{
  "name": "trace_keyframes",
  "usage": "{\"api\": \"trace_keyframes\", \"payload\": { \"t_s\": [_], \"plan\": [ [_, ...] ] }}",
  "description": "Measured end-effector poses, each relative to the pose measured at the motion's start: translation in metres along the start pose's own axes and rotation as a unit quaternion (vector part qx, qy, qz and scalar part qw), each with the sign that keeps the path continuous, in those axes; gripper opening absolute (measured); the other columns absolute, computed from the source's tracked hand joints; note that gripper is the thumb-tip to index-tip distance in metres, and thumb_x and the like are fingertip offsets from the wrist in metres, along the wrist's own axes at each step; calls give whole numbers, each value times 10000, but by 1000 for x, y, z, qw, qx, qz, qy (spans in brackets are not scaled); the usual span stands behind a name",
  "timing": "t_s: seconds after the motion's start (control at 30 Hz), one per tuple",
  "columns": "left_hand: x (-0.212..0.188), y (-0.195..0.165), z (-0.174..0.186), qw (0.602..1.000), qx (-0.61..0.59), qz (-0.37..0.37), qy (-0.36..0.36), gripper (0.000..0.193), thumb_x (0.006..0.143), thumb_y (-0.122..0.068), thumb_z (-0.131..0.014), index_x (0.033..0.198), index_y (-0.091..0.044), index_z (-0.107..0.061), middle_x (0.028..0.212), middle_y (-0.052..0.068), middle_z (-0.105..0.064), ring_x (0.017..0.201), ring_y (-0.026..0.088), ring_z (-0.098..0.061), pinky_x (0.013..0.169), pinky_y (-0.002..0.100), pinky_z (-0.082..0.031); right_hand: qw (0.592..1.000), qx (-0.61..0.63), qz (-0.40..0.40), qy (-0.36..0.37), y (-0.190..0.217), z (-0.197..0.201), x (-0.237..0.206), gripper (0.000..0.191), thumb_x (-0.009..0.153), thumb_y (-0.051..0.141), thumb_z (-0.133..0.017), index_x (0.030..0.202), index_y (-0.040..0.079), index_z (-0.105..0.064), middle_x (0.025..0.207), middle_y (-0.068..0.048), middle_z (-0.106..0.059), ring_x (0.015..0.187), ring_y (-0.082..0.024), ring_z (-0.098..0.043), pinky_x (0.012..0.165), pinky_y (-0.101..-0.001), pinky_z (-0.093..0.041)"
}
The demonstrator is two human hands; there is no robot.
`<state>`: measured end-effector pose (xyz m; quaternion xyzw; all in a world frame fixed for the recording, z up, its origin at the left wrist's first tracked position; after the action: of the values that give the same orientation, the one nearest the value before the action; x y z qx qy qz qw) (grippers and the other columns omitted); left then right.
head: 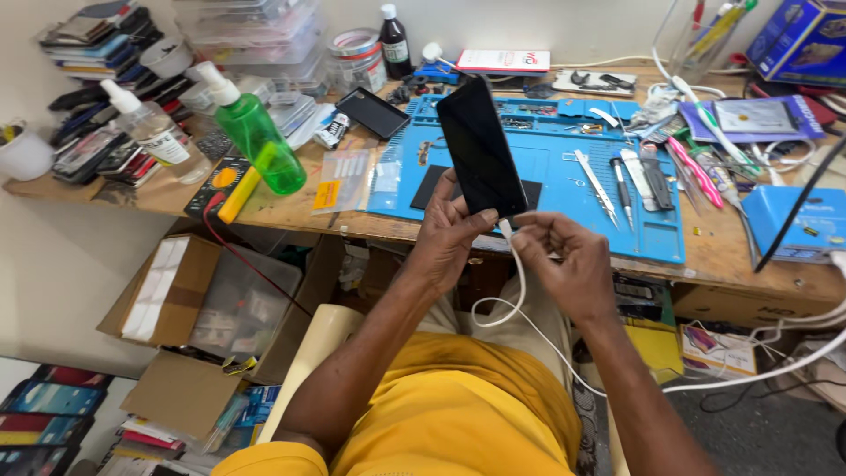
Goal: The person tests a smartphone's charging by plugging and unplugging a charging cable and checking the screen, then opens the phone's back cover, disconnects and removes the battery, and pries at internal components on a repair mat using a spudger and tweezers.
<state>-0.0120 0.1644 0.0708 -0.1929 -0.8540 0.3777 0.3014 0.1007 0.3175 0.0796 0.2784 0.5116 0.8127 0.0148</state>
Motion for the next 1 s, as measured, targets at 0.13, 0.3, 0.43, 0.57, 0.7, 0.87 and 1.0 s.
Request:
{"api": "trace_keyframes", "payload": {
  "t_s": [0.13, 0.3, 0.43, 0.57, 0.7, 0.87, 1.0],
  "plan": [
    [-13, -2, -10, 998, 5, -34, -53, 725, 910, 24, -731, 1501, -99, -330, 1160, 136, -715, 1081, 182, -683, 961, 332, -559, 995, -34, 50, -76, 21, -20, -10, 309, 875, 171, -807, 1138, 22, -743, 905, -91, -788, 797, -116, -758, 696, -290, -625],
    [-24, 5, -21, 992, -28, -40, -118, 695, 893, 29, -712, 1463, -120, -344, 1127, 97, -699, 1042, 157, -684, 889, 321, -561, 969, -116, 178, -126, 29, -29, -12, 265, 918, 117, -798, 1157, 17, -741, 993, -140, -772, 870, -205, -770, 714, -324, -606],
    [-24, 9, -23, 987, -30, -48, -149, 674, 908, 19, -712, 1460, -123, -353, 1064, 80, -684, 969, 145, -672, 817, 309, -550, 962, -150, 188, -131, 24, -32, -13, 247, 934, 95, -786, 1165, 18, -744, 1007, -152, -764, 873, -238, -766, 702, -333, -604],
    [-24, 11, -20, 985, -26, -26, -168, 670, 891, 9, -701, 1438, -160, -353, 1030, 63, -682, 946, 131, -678, 792, 297, -561, 964, -155, 179, -119, 16, -35, -12, 236, 941, 107, -773, 1158, 20, -741, 995, -145, -768, 848, -228, -769, 674, -323, -612],
    [-24, 12, -16, 990, -9, -5, -142, 660, 914, 1, -698, 1456, -168, -361, 1016, 62, -675, 914, 122, -664, 764, 283, -544, 963, -166, 178, -116, 10, -36, -12, 216, 962, 106, -758, 1160, 21, -738, 1002, -141, -766, 841, -221, -769, 674, -316, -620],
    [-26, 12, -12, 992, -11, -17, -123, 625, 930, 10, -702, 1455, -116, -389, 1026, 72, -685, 922, 139, -676, 802, 302, -555, 967, -144, 176, -117, 12, -35, -12, 204, 949, 106, -771, 1133, 24, -739, 989, -142, -771, 852, -220, -775, 698, -312, -614],
    [-23, 12, -10, 990, -24, -28, -139, 629, 893, 21, -694, 1432, -131, -408, 1031, 40, -700, 930, 130, -692, 815, 303, -572, 997, -9, 23, -66, 11, -34, -9, 273, 925, 132, -759, 1182, 50, -712, 901, -94, -798, 782, -171, -786, 661, -276, -616]
  ]
}}
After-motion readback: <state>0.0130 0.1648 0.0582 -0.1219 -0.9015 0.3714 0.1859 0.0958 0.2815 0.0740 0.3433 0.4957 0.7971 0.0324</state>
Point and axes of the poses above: each hand's wrist, its own x-axis towards the middle knuckle, its own z-axis out of the back of the hand, y = z × x, the point moved 1 cm from there along x, towards the middle knuckle
